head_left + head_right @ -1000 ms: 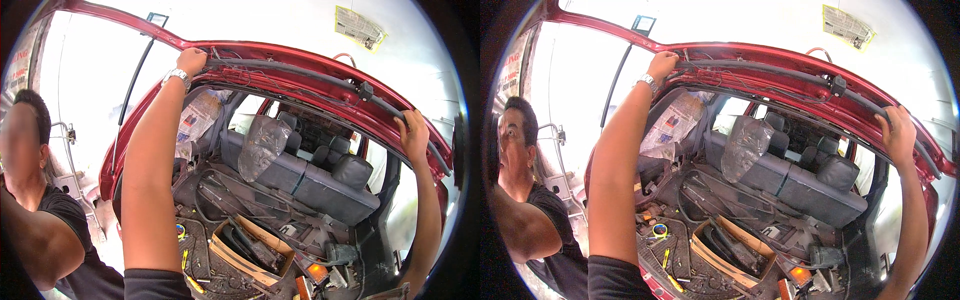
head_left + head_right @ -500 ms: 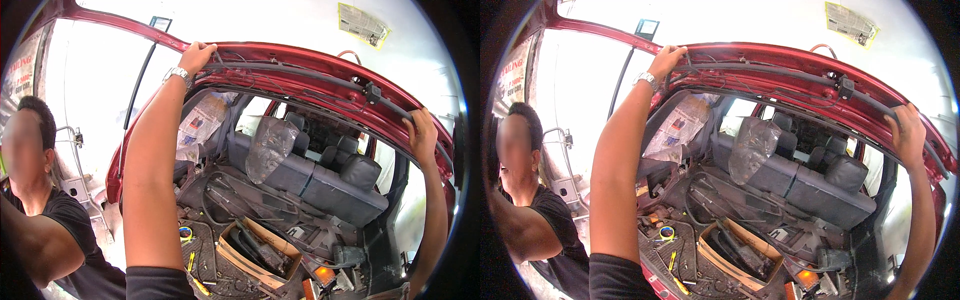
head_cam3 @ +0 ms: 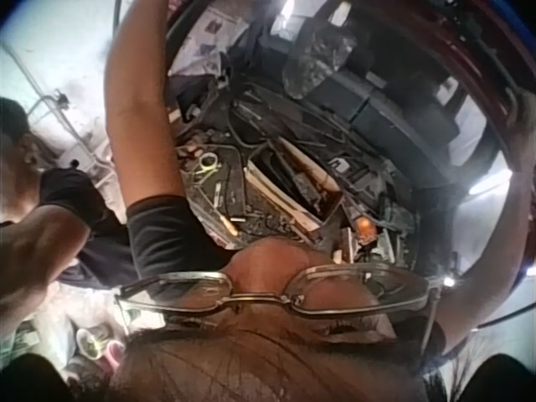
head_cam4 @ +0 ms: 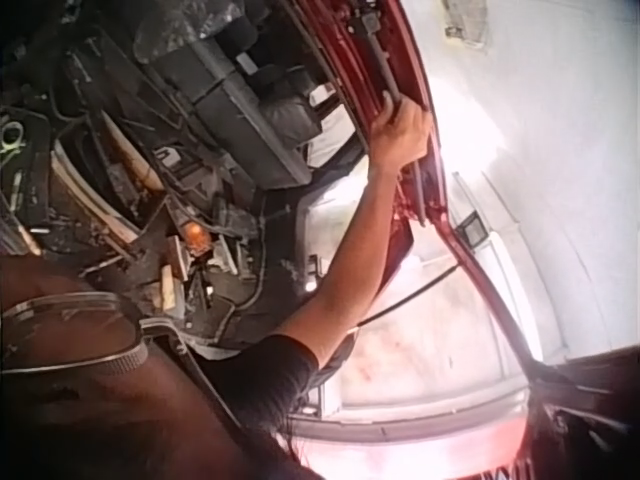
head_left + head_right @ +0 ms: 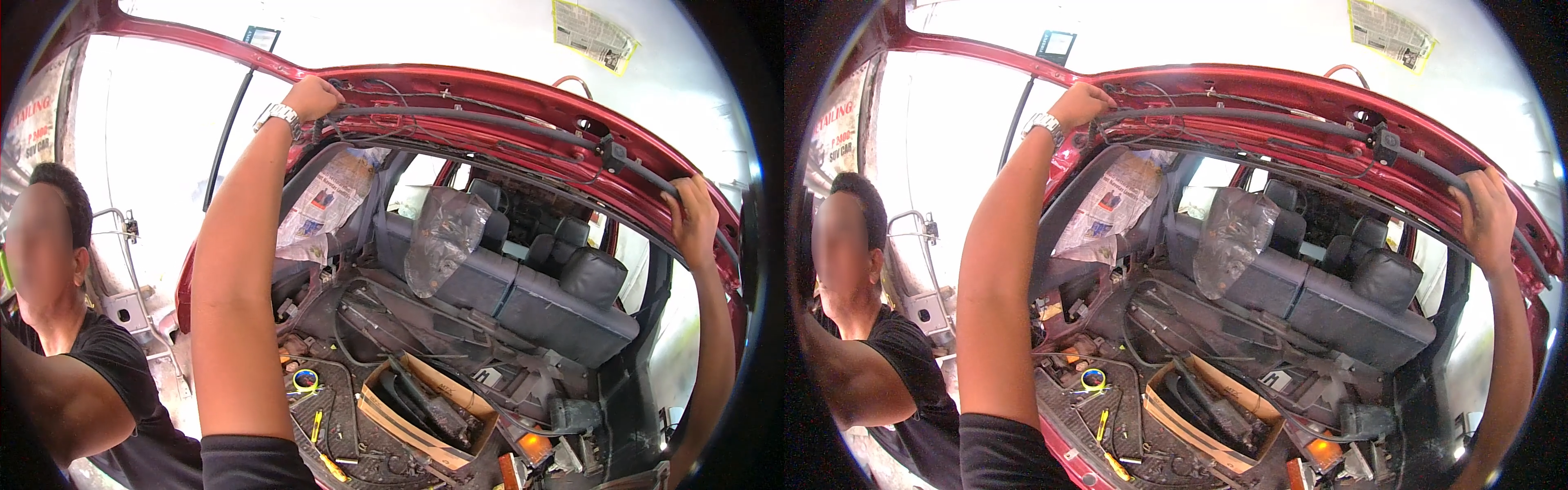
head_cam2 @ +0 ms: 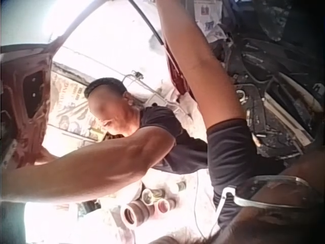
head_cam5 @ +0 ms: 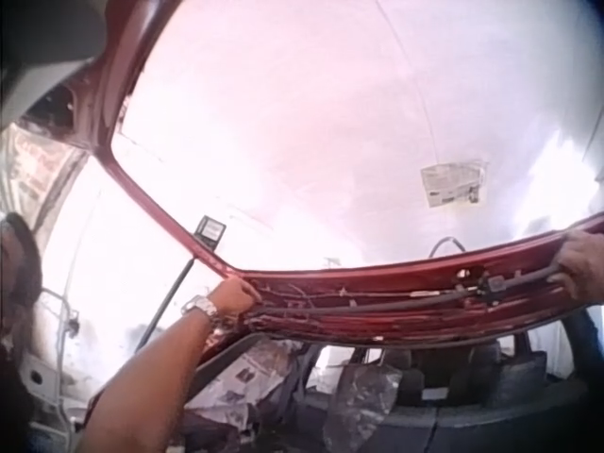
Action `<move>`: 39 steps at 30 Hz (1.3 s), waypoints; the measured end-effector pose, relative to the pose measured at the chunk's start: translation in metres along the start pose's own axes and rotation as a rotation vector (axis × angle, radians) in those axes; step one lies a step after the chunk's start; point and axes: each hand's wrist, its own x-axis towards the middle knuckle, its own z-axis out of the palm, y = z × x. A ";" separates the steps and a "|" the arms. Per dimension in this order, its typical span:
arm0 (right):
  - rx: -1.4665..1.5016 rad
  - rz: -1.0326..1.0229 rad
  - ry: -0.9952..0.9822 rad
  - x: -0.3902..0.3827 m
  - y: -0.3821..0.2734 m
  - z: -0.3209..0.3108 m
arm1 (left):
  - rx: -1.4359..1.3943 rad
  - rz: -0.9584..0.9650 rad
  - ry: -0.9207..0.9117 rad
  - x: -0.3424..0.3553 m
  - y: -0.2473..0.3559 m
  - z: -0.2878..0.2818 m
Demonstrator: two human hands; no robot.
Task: Installing and snapping into place the interior plastic trim panels on the rear hatch of an SUV.
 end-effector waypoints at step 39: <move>0.000 -0.023 0.035 -0.007 0.004 0.009 | -1.203 0.067 0.501 -0.047 0.033 -0.012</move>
